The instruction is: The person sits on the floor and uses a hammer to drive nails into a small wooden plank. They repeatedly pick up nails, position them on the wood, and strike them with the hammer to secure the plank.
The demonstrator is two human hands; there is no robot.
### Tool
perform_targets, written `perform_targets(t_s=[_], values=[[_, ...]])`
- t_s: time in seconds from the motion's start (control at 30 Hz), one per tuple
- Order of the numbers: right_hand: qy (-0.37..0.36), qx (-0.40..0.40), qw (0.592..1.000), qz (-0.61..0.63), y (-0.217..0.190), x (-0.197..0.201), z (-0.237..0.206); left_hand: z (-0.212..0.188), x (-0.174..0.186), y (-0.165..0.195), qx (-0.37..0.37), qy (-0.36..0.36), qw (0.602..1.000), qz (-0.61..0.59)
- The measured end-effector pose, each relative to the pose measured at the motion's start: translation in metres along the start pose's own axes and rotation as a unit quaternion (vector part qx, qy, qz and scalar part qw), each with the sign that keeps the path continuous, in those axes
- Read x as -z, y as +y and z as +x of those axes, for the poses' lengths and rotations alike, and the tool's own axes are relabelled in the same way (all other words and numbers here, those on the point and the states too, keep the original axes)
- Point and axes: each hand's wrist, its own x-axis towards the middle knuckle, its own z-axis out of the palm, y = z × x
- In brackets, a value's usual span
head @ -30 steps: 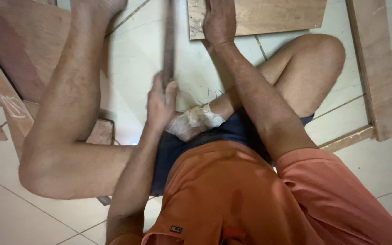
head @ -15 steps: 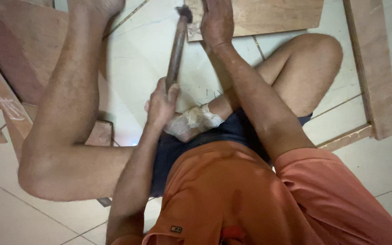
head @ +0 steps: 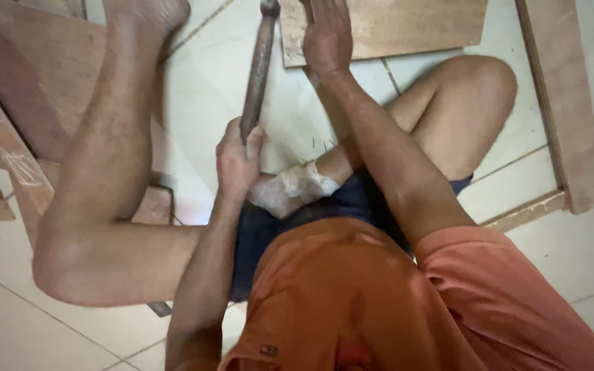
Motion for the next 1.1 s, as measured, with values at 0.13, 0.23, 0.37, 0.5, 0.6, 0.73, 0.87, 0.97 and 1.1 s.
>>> perform_targets(t_s=[0.13,0.23,0.37,0.5,0.6,0.73,0.87,0.97,1.1], values=[[-0.097,-0.207,0.971,0.069,-0.013,-0.001,-0.001,-0.019,0.023,0.000,-0.136,0.095,0.982,-0.092],[-0.022,-0.072,0.997,0.011,-0.012,0.002,0.001,-0.010,0.016,-0.001,-0.182,0.055,0.977,-0.098],[-0.007,-0.040,0.999,0.012,-0.006,0.006,0.002,0.001,-0.003,-0.003,0.067,-0.076,0.995,-0.004],[-0.024,-0.091,0.994,0.052,-0.013,0.011,0.007,-0.021,0.008,-0.006,-0.005,0.033,0.996,-0.079],[-0.057,-0.176,0.936,0.299,-0.012,0.027,0.010,-0.039,0.015,-0.011,-0.034,0.059,0.994,-0.084],[-0.197,-0.020,0.965,0.174,0.004,0.070,-0.008,-0.067,-0.006,-0.029,0.201,-0.014,0.929,-0.312],[-0.249,0.184,0.946,0.097,-0.001,0.113,-0.081,-0.077,-0.029,-0.056,0.206,-0.049,0.836,-0.506],[-0.325,0.187,0.923,0.086,-0.015,0.133,-0.122,-0.071,-0.035,-0.064,0.228,-0.050,0.821,-0.520],[-0.362,0.159,0.918,0.026,-0.035,0.137,-0.143,-0.062,-0.030,-0.053,0.230,-0.045,0.857,-0.459]])
